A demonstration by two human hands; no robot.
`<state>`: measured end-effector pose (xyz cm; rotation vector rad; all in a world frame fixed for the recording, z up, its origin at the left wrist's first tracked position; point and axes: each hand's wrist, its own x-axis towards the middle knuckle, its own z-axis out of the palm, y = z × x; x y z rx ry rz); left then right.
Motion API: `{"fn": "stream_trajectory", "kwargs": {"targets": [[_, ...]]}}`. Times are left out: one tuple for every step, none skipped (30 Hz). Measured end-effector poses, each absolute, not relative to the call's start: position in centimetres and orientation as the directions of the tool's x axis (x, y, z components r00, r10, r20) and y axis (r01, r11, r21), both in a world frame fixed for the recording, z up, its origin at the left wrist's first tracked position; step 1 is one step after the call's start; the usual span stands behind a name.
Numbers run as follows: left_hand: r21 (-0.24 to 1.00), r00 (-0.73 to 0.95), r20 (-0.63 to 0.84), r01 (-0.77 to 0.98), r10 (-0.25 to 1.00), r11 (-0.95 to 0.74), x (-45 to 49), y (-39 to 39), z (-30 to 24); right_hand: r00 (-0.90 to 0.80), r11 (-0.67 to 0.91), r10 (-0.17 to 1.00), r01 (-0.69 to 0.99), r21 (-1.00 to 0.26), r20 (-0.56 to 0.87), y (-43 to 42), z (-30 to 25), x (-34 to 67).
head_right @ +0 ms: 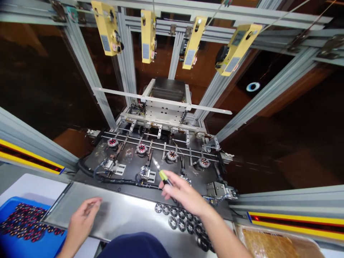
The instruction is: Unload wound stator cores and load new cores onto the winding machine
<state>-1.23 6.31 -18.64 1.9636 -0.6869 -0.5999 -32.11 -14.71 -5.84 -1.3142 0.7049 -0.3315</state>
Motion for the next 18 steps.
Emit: {"fn": "stream_trajectory", "kwargs": {"targets": [[0.893,0.682,-0.105,-0.255,-0.724,-0.37,-2.2,5.3,-18.2,0.744,0.249,-0.587,-0.21,-0.945,-0.32,-16.5,-5.5,-31.8],[0.897,0.639,-0.063,-0.301,-0.767,-0.325,-3.0,4.2,-17.5,0.727,0.262,-0.581,-0.259,-0.93,-0.366,-18.2,-5.3,-31.2],[0.896,0.594,-0.006,-0.354,-0.805,-0.268,-3.7,3.0,-16.6,0.703,0.282,-0.578,-0.304,-0.91,-0.414,-19.6,-5.4,-30.6],[0.892,0.548,0.059,-0.405,-0.834,-0.203,-4.3,1.5,-15.4,0.672,0.303,-0.581,-0.346,-0.888,-0.46,-20.8,-5.6,-29.8],[0.889,0.512,0.122,-0.437,-0.85,-0.135,-4.7,-0.1,-14.0,0.641,0.317,-0.585,-0.383,-0.868,-0.497,-21.7,-5.9,-29.1],[0.888,0.487,0.176,-0.454,-0.855,-0.076,-4.8,-2.1,-12.6,0.617,0.327,-0.589,-0.409,-0.852,-0.523,-22.4,-6.2,-28.3],[0.882,0.456,0.206,-0.471,-0.866,-0.038,-4.7,-4.3,-11.4,0.602,0.339,-0.583,-0.43,-0.837,-0.546,-22.8,-6.6,-27.7],[0.876,0.454,0.219,-0.482,-0.863,-0.031,-4.4,-6.6,-10.3,0.595,0.352,-0.572,-0.443,-0.825,-0.564,-23.1,-6.9,-27.2],[0.877,0.485,0.211,-0.477,-0.849,-0.054,-4.0,-9.0,-9.7,0.593,0.365,-0.56,-0.451,-0.815,-0.579,-23.3,-7.3,-26.8],[0.896,0.541,0.175,-0.434,-0.822,-0.095,-3.5,-11.4,-9.4,0.591,0.377,-0.549,-0.455,-0.806,-0.591,-23.4,-7.6,-26.6],[0.934,0.594,0.038,-0.307,-0.804,-0.183,-3.0,-13.6,-9.5,0.59,0.387,-0.54,-0.46,-0.799,-0.601,-23.5,-7.8,-26.4],[0.947,0.586,-0.153,-0.144,-0.796,-0.288,-2.7,-15.5,-9.8,0.587,0.393,-0.534,-0.465,-0.794,-0.608,-23.5,-8.1,-26.4],[0.935,0.548,-0.257,-0.067,-0.796,-0.348,-2.5,-17.0,-10.2,0.583,0.396,-0.531,-0.47,-0.788,-0.615,-23.5,-8.3,-26.4],[0.918,0.497,-0.346,0.005,-0.796,-0.397,-2.4,-18.0,-10.6,0.579,0.397,-0.532,-0.474,-0.786,-0.618,-23.6,-8.5,-26.5],[0.908,0.451,-0.39,0.045,-0.803,-0.416,-2.3,-18.5,-10.8,0.576,0.397,-0.533,-0.476,-0.785,-0.62,-23.6,-8.7,-26.7],[0.912,0.425,-0.393,0.064,-0.816,-0.406,-2.3,-18.5,-10.7,0.575,0.395,-0.537,-0.476,-0.786,-0.618,-23.6,-8.9,-26.9],[0.921,0.413,-0.38,0.085,-0.828,-0.38,-2.3,-18.1,-10.3,0.575,0.392,-0.541,-0.474,-0.789,-0.614,-23.7,-9.0,-27.2],[0.94,0.422,-0.338,0.108,-0.841,-0.324,-2.1,-17.5,-9.5,0.577,0.386,-0.544,-0.472,-0.793,-0.609,-23.8,-9.2,-27.4]]}}
